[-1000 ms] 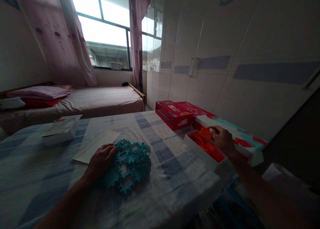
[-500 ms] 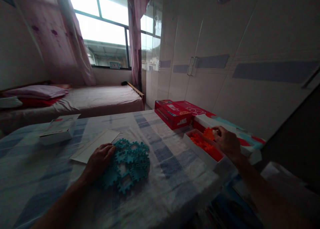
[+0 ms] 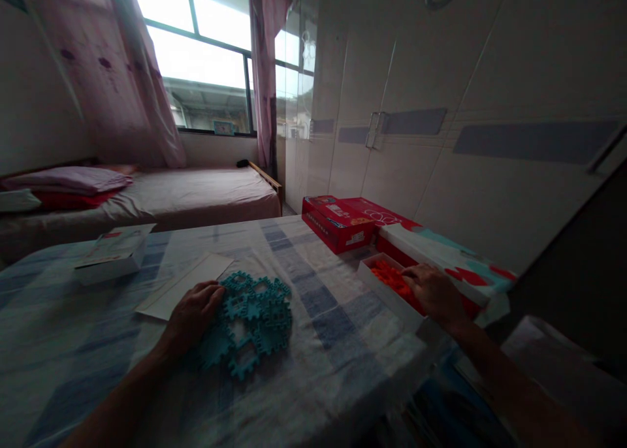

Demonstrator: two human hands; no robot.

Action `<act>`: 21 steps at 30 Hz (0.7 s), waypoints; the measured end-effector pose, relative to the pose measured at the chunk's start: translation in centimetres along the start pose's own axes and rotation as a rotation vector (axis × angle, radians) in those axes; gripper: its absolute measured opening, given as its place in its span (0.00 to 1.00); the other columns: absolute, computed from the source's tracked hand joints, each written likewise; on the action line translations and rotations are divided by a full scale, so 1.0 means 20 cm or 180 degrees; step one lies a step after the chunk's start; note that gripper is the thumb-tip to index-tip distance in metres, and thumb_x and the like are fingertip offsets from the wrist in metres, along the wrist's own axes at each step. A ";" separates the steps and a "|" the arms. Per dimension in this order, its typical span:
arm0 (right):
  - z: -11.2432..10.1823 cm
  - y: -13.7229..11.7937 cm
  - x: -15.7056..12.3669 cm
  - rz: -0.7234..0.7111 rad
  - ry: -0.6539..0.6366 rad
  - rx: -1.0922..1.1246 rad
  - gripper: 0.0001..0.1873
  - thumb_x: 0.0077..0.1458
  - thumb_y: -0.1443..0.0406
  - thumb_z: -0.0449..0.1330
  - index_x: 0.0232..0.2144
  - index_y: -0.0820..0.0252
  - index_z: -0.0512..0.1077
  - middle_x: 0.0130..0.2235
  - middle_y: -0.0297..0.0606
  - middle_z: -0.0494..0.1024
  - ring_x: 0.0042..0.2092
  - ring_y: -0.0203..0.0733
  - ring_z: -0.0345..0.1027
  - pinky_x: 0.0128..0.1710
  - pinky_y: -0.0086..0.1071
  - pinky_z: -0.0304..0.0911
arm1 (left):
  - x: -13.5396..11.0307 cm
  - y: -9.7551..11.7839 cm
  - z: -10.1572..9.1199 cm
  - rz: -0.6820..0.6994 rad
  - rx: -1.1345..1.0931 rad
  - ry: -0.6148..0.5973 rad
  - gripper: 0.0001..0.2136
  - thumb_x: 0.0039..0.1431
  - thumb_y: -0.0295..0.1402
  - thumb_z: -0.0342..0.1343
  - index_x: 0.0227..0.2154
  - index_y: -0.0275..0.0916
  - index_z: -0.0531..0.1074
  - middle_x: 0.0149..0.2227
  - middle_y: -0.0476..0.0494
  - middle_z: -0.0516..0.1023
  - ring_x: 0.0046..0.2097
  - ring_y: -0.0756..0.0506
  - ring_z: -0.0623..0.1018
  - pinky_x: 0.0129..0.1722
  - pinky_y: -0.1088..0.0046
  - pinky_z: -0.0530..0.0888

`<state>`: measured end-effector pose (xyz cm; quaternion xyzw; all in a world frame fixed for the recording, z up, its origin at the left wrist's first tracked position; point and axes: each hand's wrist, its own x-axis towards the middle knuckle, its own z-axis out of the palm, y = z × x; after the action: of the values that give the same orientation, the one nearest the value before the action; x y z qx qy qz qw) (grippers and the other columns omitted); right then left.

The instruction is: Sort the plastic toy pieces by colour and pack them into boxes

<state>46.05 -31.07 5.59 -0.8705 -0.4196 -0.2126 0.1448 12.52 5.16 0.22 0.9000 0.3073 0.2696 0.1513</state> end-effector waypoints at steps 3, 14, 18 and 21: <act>0.00 -0.01 0.03 0.0034 -0.0083 -0.0058 0.13 0.55 0.65 0.50 0.33 0.60 0.74 0.37 0.42 0.76 0.39 0.45 0.68 0.42 0.39 0.62 | 0.00 -0.01 0.00 0.0003 0.0001 0.0036 0.24 0.56 0.48 0.38 0.34 0.39 0.76 0.44 0.39 0.76 0.45 0.42 0.75 0.49 0.66 0.70; -0.03 -0.08 0.10 -0.0672 -0.0765 0.0820 0.19 0.50 0.65 0.55 0.46 0.55 0.72 0.49 0.40 0.73 0.51 0.46 0.64 0.50 0.40 0.59 | 0.00 -0.02 0.01 0.0071 0.0021 -0.0010 0.23 0.57 0.47 0.39 0.35 0.40 0.76 0.44 0.40 0.75 0.46 0.42 0.75 0.49 0.66 0.70; -0.02 -0.09 0.13 -0.0640 -0.0768 0.1033 0.13 0.52 0.63 0.54 0.38 0.55 0.76 0.43 0.39 0.77 0.46 0.44 0.69 0.47 0.37 0.62 | 0.00 -0.03 0.02 0.0115 0.0010 0.0031 0.22 0.56 0.46 0.39 0.35 0.40 0.76 0.43 0.40 0.75 0.46 0.42 0.75 0.49 0.66 0.70; -0.02 -0.10 0.12 -0.0367 -0.0530 0.1178 0.12 0.52 0.61 0.55 0.36 0.57 0.75 0.41 0.39 0.77 0.43 0.43 0.70 0.44 0.36 0.64 | 0.00 -0.04 0.02 0.0134 0.0017 0.0039 0.22 0.56 0.47 0.40 0.35 0.40 0.75 0.44 0.40 0.75 0.46 0.42 0.74 0.49 0.67 0.70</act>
<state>45.77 -28.48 7.15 -0.8182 -0.5111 -0.0672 0.2546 12.42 5.67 -0.42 0.9050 0.2899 0.2773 0.1413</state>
